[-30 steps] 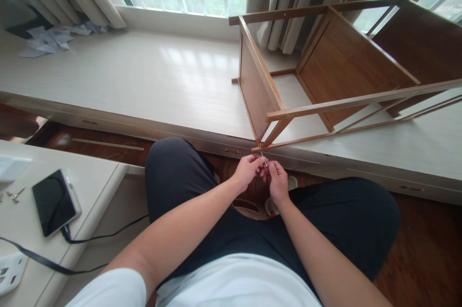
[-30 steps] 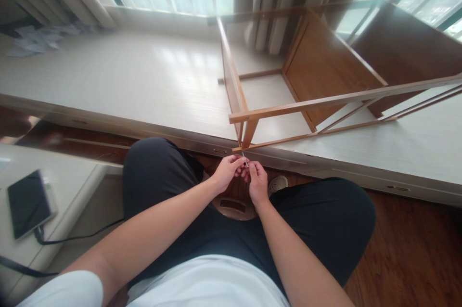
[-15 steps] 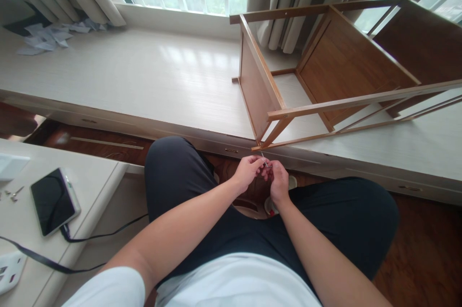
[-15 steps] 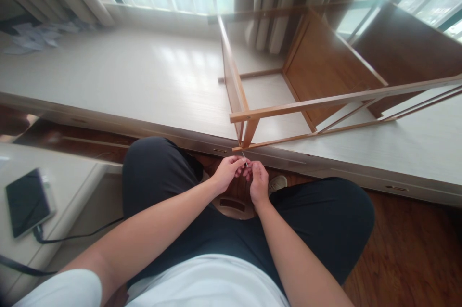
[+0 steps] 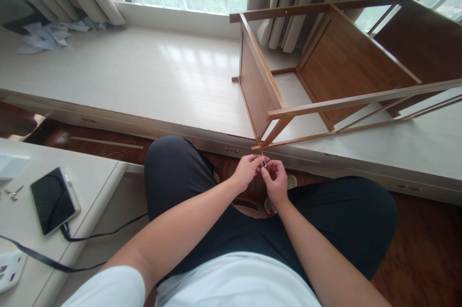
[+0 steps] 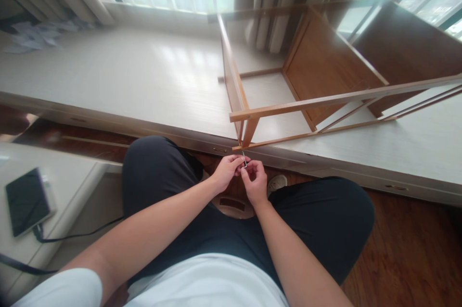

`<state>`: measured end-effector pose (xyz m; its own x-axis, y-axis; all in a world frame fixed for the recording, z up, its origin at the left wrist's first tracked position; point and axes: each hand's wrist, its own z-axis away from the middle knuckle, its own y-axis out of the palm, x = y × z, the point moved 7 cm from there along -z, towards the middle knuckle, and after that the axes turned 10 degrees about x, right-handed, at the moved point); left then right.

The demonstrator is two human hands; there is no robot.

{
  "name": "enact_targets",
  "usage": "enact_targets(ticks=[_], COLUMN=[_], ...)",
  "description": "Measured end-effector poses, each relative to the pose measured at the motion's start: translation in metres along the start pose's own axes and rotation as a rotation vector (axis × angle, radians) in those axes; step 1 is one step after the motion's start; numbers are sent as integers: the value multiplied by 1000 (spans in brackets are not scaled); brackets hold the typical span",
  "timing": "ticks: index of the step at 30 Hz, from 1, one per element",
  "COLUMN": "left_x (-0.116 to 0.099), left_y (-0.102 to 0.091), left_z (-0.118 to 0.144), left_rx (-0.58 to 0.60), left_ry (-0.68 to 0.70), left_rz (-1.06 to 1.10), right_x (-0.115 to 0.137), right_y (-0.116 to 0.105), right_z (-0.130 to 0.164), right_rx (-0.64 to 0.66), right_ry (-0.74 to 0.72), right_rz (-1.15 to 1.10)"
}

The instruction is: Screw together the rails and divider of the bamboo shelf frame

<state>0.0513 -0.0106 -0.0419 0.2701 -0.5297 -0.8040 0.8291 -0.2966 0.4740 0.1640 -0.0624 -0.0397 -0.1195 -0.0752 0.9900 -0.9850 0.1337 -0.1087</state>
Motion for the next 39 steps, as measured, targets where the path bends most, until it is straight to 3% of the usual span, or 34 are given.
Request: enact_targets(ticks=[19,39], left_x=[3,1], left_y=[-3,-5], left_z=[-1,-2], left_rx=[-18,-29], left_ry=[-14,8], left_rz=[33,-17], right_x=[0,-5], right_y=[-2,-1], right_z=[-1,-5], right_rx=[-19,3], right_ry=[-12,41], right_rz=[164,2])
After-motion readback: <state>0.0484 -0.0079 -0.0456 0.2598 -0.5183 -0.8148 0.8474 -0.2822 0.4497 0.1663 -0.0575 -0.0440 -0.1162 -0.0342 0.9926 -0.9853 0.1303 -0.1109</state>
